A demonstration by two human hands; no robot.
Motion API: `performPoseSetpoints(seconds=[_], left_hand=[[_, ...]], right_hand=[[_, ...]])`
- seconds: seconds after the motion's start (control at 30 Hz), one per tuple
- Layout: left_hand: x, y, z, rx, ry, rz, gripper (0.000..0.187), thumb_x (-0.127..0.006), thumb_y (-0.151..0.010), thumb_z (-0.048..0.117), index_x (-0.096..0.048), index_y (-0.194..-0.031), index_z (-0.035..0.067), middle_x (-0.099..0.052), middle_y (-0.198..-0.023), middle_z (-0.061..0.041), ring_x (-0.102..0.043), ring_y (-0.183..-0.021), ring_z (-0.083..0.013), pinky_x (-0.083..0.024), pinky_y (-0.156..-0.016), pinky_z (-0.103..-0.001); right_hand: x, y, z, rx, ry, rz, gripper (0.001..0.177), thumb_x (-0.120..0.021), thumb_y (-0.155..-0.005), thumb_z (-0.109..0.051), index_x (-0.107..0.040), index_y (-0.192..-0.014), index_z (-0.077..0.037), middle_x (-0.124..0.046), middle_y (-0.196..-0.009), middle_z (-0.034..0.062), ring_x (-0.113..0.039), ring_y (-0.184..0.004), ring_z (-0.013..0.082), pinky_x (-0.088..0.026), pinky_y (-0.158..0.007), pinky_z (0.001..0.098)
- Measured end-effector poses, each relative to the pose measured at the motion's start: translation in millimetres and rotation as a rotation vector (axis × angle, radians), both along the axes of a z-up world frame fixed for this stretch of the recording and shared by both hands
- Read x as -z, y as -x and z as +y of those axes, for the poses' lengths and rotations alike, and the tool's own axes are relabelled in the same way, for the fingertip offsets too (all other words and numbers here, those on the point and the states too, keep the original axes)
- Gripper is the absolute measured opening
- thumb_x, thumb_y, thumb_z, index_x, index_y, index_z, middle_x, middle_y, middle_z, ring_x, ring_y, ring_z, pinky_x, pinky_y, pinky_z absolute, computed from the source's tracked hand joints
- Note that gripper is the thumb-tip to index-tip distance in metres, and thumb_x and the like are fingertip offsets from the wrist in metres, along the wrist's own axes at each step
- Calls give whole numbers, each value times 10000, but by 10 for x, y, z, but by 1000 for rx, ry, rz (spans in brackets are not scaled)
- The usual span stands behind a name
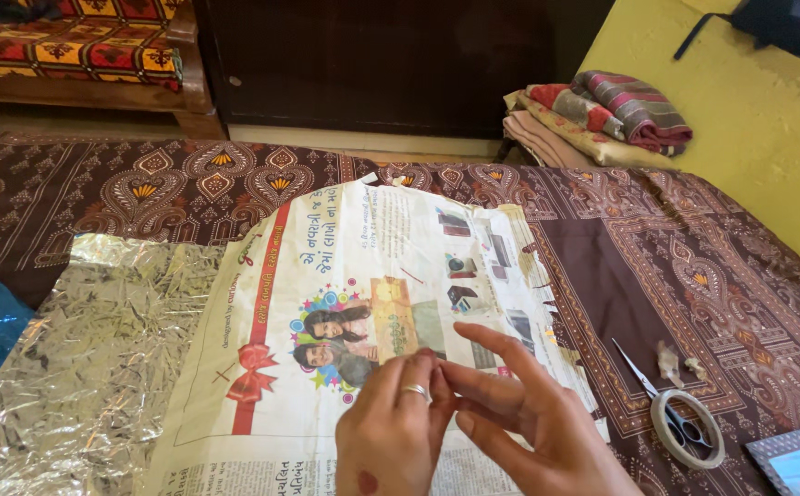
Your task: The person handles a framed picture, turns it over to show the back, then places it aside. They then fold a newspaper sheet and apply tape to secure the folds, preparing it for wrapping.
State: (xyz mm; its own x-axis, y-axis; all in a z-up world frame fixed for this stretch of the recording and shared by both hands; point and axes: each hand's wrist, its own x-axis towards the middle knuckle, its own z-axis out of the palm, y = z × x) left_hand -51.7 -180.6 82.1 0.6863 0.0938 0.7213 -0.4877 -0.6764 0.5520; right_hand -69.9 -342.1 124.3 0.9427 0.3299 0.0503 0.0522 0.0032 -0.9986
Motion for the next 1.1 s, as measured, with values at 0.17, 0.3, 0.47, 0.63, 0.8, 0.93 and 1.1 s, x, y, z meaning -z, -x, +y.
performPoseSetpoints(seconds=[0.17, 0.3, 0.47, 0.63, 0.8, 0.93, 1.1], left_hand=[[6, -68, 12, 172, 476, 417, 326, -818, -723, 66, -729, -1033, 18, -782, -868, -57, -798, -704, -127, -647, -641, -261], [34, -137, 5, 237, 720, 524, 324, -824, -753, 73, -747, -1061, 11, -791, -796, -44, -756, -692, -79, -640, -668, -238], [30, -154, 32, 279, 895, 661, 241, -798, -792, 84, -752, -1003, -24, -765, -771, -28, -710, -690, -69, -623, -673, -236], [2, -153, 58, 330, 957, 746, 226, -785, -816, 102, -736, -1000, -19, -755, -726, -50, -722, -636, -93, -618, -628, -249], [35, -112, -20, 384, 913, 771, 232, -778, -807, 78, -749, -1023, -3, -755, -724, -41, -715, -641, -87, -618, -624, -244], [47, -118, -53, 365, 926, 807, 238, -777, -793, 61, -745, -1019, -7, -755, -729, -51, -724, -640, -98, -614, -621, -252], [29, -146, -7, 301, 902, 824, 233, -769, -813, 87, -743, -1025, -6, -764, -731, -59, -747, -641, -114, -628, -626, -260]], right_hand=[[0, -74, -114, 59, -39, 107, 677, -684, -969, -69, -372, -1569, -37, -696, -1325, 260, -665, -1299, 312, -506, -1099, 440], [-39, -103, -169, 92, -86, 225, 662, -701, -966, -120, -383, -1545, -66, -705, -1322, 258, -670, -1243, 349, -490, -1069, 462], [-83, -142, -152, 102, -139, 238, 629, -682, -935, -107, -472, -1521, -21, -722, -1285, 264, -709, -1227, 314, -503, -1047, 449], [-87, -173, -151, 190, -87, 220, 446, -651, -894, -100, -611, -1316, 39, -800, -1128, 214, -769, -1071, 272, -613, -952, 421], [-37, -167, -170, 277, 27, 103, 333, -681, -918, -64, -706, -1224, 67, -758, -925, 155, -705, -805, 177, -581, -743, 340], [-51, -121, -216, 368, 33, 51, 329, -653, -908, -51, -682, -1216, 60, -781, -856, 150, -683, -733, 163, -555, -684, 322], [-74, -130, -284, 218, -492, 104, 354, -547, -1037, -107, -601, -1341, 65, -624, -772, 82, -589, -725, 164, -499, -693, 326]])
